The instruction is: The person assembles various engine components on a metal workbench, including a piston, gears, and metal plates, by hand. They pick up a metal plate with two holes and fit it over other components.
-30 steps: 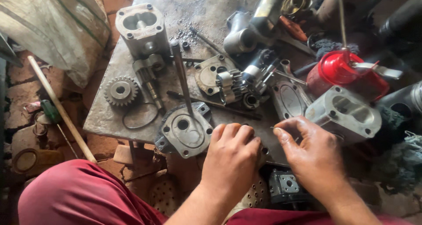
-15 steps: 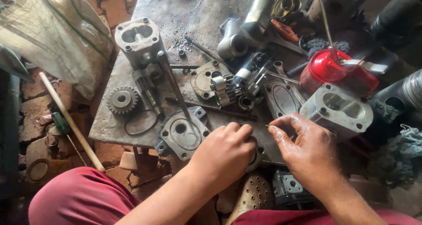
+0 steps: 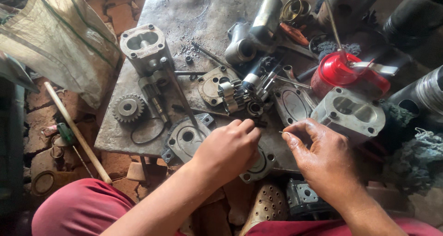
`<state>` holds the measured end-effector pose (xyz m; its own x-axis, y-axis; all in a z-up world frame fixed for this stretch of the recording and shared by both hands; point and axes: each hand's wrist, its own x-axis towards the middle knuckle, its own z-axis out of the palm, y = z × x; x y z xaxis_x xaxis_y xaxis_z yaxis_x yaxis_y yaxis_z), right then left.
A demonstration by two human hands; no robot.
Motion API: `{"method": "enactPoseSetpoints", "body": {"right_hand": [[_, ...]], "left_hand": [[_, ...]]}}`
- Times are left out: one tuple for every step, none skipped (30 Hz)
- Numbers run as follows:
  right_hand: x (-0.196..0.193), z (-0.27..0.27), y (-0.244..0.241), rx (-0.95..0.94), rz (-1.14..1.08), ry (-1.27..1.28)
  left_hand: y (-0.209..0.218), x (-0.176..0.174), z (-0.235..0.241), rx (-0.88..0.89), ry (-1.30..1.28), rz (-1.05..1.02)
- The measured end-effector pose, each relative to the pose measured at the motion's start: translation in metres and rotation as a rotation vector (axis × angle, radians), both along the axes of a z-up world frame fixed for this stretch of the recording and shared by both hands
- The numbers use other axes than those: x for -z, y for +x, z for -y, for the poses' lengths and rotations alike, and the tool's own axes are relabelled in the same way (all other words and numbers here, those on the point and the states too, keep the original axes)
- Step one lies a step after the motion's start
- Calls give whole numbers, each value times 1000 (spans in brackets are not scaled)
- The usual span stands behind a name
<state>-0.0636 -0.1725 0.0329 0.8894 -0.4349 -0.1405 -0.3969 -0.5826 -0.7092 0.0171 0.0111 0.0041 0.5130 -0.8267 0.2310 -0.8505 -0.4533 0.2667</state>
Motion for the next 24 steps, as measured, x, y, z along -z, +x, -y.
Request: {"method": "enactPoseSetpoints", "body": {"right_hand": [[0, 1, 0, 5, -5, -4], [0, 1, 0, -9, 20, -11], [-1, 1, 0, -22, 45, -17], [-1, 1, 0, -37, 71, -23], [-1, 0, 0, -27, 44, -21], [-2, 0, 1, -18, 17, -22], [-2, 0, 1, -8, -9, -22], [-2, 0, 1, -15, 5, -18], [-2, 0, 1, -23, 20, -14], [-2, 0, 0, -29, 35, -9], [-2, 1, 0, -23, 24, -7], [-3, 0, 0, -17, 15, -2], [-3, 0, -1, -11, 5, 3], [-3, 0, -1, -15, 23, 4], [-3, 1, -1, -19, 40, 4], [-3, 1, -1, -24, 56, 5], [-4, 2, -2, -22, 51, 4], [-4, 2, -2, -20, 47, 5], [-5, 3, -2, -18, 42, 5], [-5, 3, -2, -9, 15, -2], [-6, 3, -1, 1, -12, -10], [-6, 3, -2, 14, -41, -18], [-6, 3, -1, 13, -27, -4], [-6, 4, -1, 12, -16, 8]], "left_hand": [[-1, -1, -2, 35, -29, 3], [-3, -2, -3, 69, -58, 4], [-4, -3, -4, 104, -87, 4], [-5, -3, -3, 126, -50, 16], [-6, -4, -1, 147, -12, 27], [-7, -3, 1, 169, 24, 39], [-7, -3, 3, 187, 47, 76], [-7, -2, 6, 207, 67, 112], [-7, -1, 9, 226, 86, 149], [-6, 0, 11, 236, 107, 164], [-6, 1, 13, 246, 129, 179], [-4, 2, 14, 255, 153, 196], [-1, 2, 14, 264, 148, 201], [2, 3, 15, 273, 142, 207], [5, 4, 15, 282, 137, 213], [8, 5, 15, 272, 155, 244], [12, 6, 15, 262, 174, 275], [15, 7, 14, 251, 194, 308], [17, 7, 11, 228, 179, 292], [20, 6, 8, 204, 165, 277], [22, 5, 4, 181, 152, 262], [22, 4, 1, 174, 156, 258], [22, 3, -3, 168, 161, 254], [21, 2, -5, 161, 163, 247]]}}
